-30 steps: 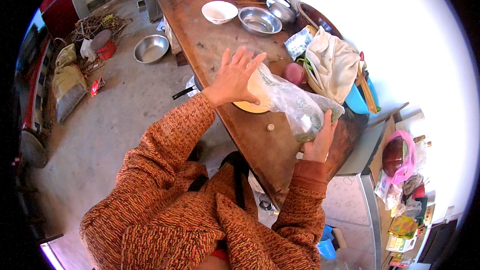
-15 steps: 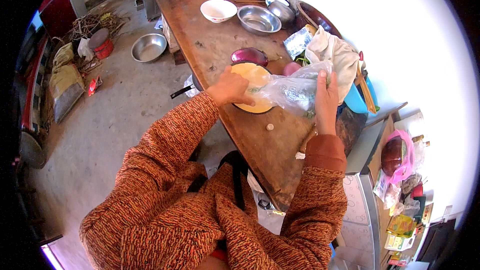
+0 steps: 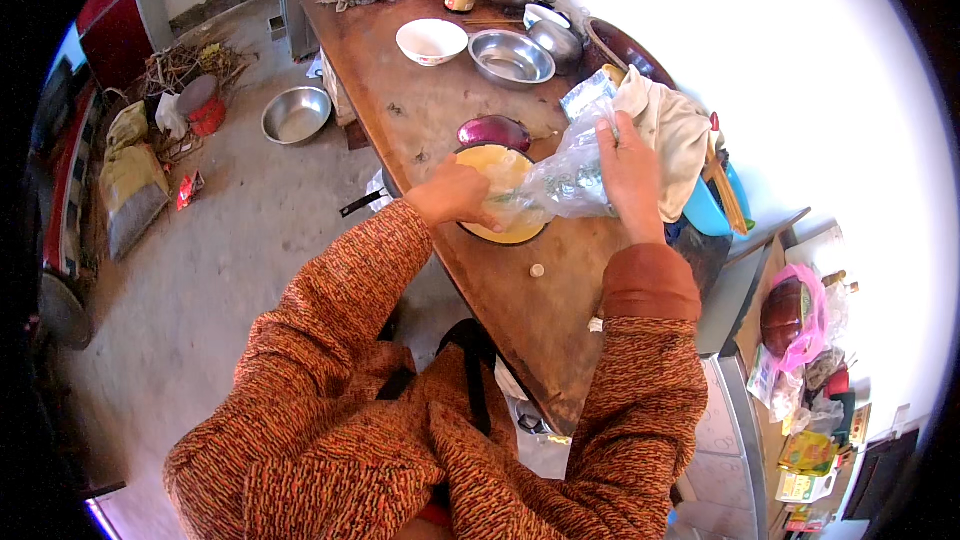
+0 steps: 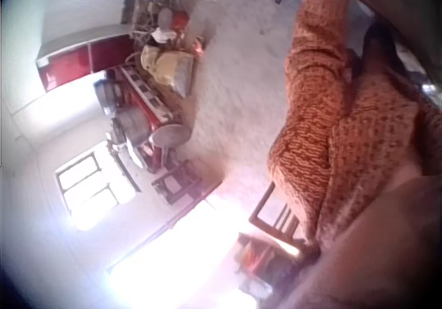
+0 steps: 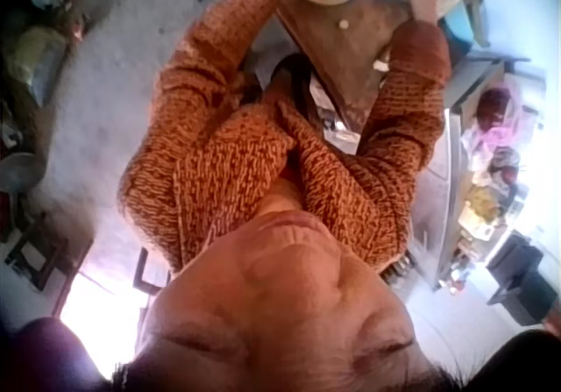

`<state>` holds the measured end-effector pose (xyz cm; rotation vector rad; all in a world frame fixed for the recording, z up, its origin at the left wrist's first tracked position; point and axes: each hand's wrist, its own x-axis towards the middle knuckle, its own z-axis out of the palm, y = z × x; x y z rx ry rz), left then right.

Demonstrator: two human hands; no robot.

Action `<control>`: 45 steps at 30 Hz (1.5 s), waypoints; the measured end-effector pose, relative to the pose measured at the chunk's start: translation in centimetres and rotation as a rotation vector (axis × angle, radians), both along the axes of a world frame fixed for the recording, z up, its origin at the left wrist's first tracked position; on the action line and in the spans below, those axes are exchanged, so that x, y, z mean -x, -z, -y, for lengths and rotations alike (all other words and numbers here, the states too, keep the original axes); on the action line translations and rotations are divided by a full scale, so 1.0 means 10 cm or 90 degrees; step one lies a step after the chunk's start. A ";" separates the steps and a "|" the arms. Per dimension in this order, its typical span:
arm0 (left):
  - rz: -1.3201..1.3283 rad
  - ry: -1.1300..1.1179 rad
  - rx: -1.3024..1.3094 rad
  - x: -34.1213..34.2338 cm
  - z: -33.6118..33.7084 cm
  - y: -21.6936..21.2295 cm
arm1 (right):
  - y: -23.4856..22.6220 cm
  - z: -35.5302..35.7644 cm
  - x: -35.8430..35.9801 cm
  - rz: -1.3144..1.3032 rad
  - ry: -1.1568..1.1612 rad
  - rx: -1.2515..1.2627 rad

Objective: The person pours green mung beans from a plastic bag into a yellow bowl. They then pick out small debris or stones from the beans by hand, discarding them. The person carries the bowl of beans from the indoor kitchen area to an outdoor patio and continues sorting the beans.

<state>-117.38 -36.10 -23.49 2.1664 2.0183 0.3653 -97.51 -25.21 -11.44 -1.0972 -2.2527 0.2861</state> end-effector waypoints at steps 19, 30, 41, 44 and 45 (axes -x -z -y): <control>0.740 0.098 -0.103 0.05 -0.57 -0.57 | -0.16 0.00 0.10 0.051 -0.096 0.016; 0.880 -0.066 -0.070 -0.04 -0.87 -0.63 | 0.07 -0.28 -0.07 -0.016 -0.101 -0.037; 0.961 0.068 -0.115 -0.28 -0.92 -0.68 | -0.04 -0.18 0.11 -0.075 -0.080 0.052; 1.055 0.003 -0.198 -0.25 -1.00 -0.61 | 0.03 -0.25 0.00 -0.084 -0.127 0.120; 1.083 -0.001 -0.216 -0.23 -1.01 -0.58 | 0.06 -0.26 -0.06 -0.078 -0.141 0.145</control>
